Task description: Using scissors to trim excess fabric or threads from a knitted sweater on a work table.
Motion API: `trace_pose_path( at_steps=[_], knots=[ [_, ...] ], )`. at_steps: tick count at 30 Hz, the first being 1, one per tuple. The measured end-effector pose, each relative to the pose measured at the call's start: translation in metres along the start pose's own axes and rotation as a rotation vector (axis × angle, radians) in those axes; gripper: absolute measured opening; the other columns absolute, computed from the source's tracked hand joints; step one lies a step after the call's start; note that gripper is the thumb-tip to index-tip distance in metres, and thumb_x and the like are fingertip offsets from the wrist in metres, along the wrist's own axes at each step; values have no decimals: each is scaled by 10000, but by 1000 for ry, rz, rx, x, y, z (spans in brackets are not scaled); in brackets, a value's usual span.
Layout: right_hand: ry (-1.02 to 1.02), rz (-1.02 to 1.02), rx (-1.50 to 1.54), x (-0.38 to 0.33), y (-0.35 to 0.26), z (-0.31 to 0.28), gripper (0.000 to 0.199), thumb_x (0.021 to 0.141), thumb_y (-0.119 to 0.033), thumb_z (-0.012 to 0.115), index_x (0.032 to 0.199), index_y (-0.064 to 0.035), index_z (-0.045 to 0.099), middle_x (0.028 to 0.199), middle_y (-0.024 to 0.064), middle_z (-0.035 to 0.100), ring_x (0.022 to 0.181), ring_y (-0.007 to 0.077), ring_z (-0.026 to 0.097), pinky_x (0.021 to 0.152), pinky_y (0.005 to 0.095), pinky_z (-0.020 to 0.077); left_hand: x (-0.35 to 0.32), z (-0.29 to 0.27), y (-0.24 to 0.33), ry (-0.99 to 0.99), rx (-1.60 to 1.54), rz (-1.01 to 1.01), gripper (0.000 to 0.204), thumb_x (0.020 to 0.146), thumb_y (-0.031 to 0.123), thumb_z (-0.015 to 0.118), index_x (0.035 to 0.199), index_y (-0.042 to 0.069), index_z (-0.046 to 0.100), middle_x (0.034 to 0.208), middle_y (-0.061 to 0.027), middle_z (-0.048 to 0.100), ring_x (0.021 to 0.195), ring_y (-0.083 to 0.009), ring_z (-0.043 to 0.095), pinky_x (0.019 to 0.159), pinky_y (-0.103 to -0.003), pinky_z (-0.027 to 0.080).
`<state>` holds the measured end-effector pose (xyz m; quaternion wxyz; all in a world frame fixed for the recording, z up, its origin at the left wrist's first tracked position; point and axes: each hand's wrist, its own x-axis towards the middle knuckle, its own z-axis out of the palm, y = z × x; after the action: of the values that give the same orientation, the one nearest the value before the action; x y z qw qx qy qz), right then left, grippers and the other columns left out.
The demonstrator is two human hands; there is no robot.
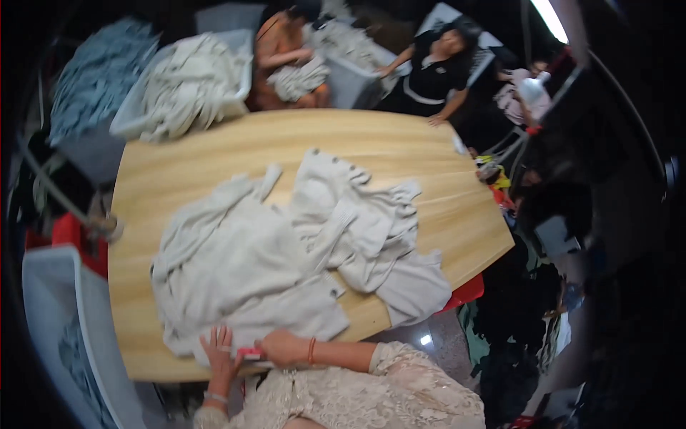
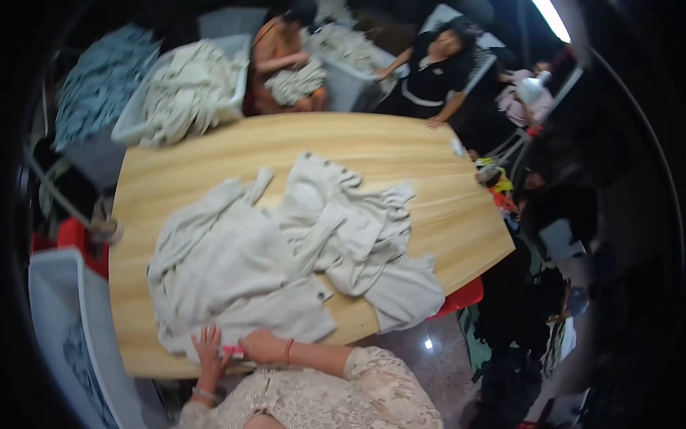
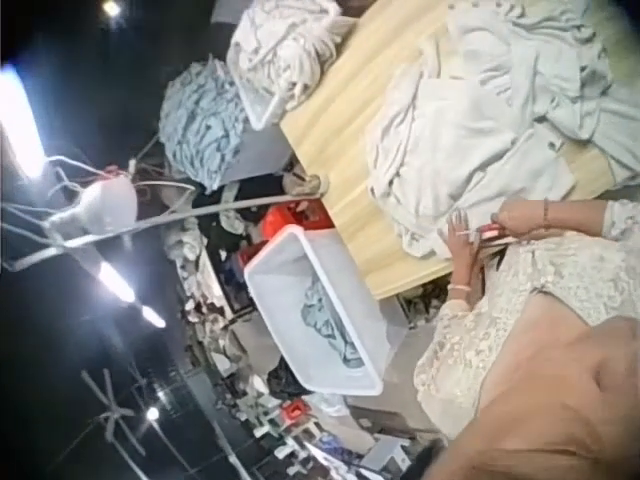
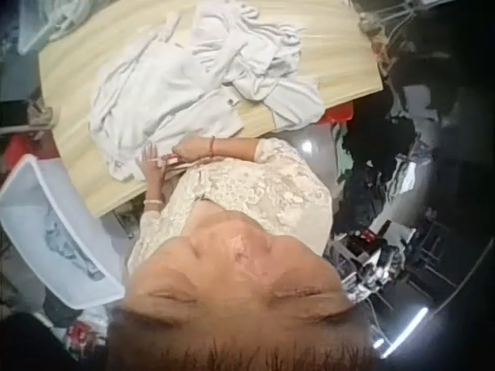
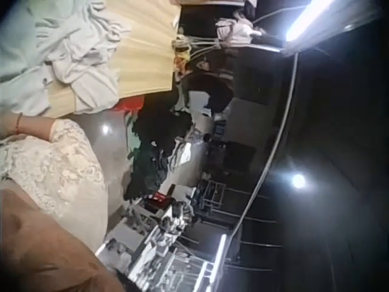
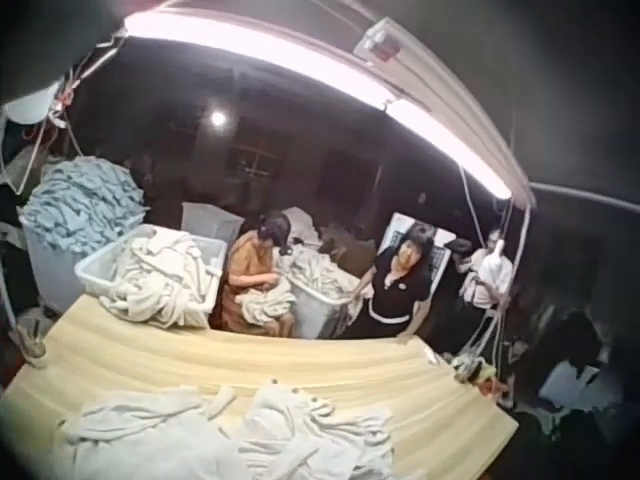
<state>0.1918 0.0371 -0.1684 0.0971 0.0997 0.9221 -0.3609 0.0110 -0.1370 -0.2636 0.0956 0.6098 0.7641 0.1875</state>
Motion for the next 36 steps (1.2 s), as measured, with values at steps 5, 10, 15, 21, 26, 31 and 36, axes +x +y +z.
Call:
trace_pose_path(
  at_steps=[5, 10, 15, 21, 26, 31, 36],
  knots=[
    [286, 118, 22, -28, 22, -14, 189, 859, -139, 582, 1024, -68, 522, 837, 154, 622, 844, 364, 605, 703, 488, 480, 10, 26, -40, 216, -427, -302, 532, 861, 179, 592, 1348, 5, 471, 1418, -219, 465, 1359, -401, 381, 1145, -602, 177],
    [636, 339, -238, -48, 60, -27, 302, 855, -112, 536, 1157, -94, 545, 967, 113, 602, 923, 310, 583, 726, 438, 479, 55, 36, -28, 198, -15, -131, 507, 916, 334, 587, 1284, -15, 575, 1478, -205, 417, 1376, -390, 337, 1125, -535, 247],
    [513, 628, -232, -46, 109, 4, 317, 865, -146, 536, 1176, -87, 550, 1036, 113, 592, 1007, 309, 566, 835, 453, 448, 72, 43, -9, 314, 160, -80, 473, 925, 220, 497, 1349, 13, 477, 1465, -226, 408, 1397, -398, 332, 1153, -600, 149],
    [746, 516, -301, -59, 118, 30, 361, 848, -152, 537, 1205, -101, 548, 1083, 93, 576, 1025, 267, 556, 841, 406, 449, 66, 47, -7, 323, 163, -92, 474, 909, 211, 500, 1341, 18, 482, 1469, -219, 407, 1400, -398, 329, 1153, -601, 150],
    [738, 520, -212, -59, 122, 30, 424, 835, -190, 611, 1244, -97, 545, 1102, 119, 572, 1027, 306, 547, 873, 435, 443, 69, 41, 0, 297, 160, -100, 467, 908, 208, 478, 1334, 17, 486, 1480, -216, 390, 1413, -393, 309, 1156, -597, 147],
    [756, 544, -231, -56, 127, 37, 432, 811, -221, 657, 1216, -113, 552, 1085, 114, 580, 1021, 302, 550, 874, 436, 439, 68, 38, 1, 266, 167, -122, 471, 909, 204, 475, 1341, 14, 478, 1488, -214, 380, 1420, -389, 293, 1160, -594, 142],
    [787, 536, -226, -56, 125, 36, 442, 804, -239, 671, 1211, -117, 551, 1072, 114, 576, 1016, 298, 549, 867, 437, 439, 69, 37, 0, 255, 177, -130, 473, 911, 203, 471, 1345, 14, 474, 1494, -211, 374, 1424, -386, 288, 1164, -592, 139]
  ],
)
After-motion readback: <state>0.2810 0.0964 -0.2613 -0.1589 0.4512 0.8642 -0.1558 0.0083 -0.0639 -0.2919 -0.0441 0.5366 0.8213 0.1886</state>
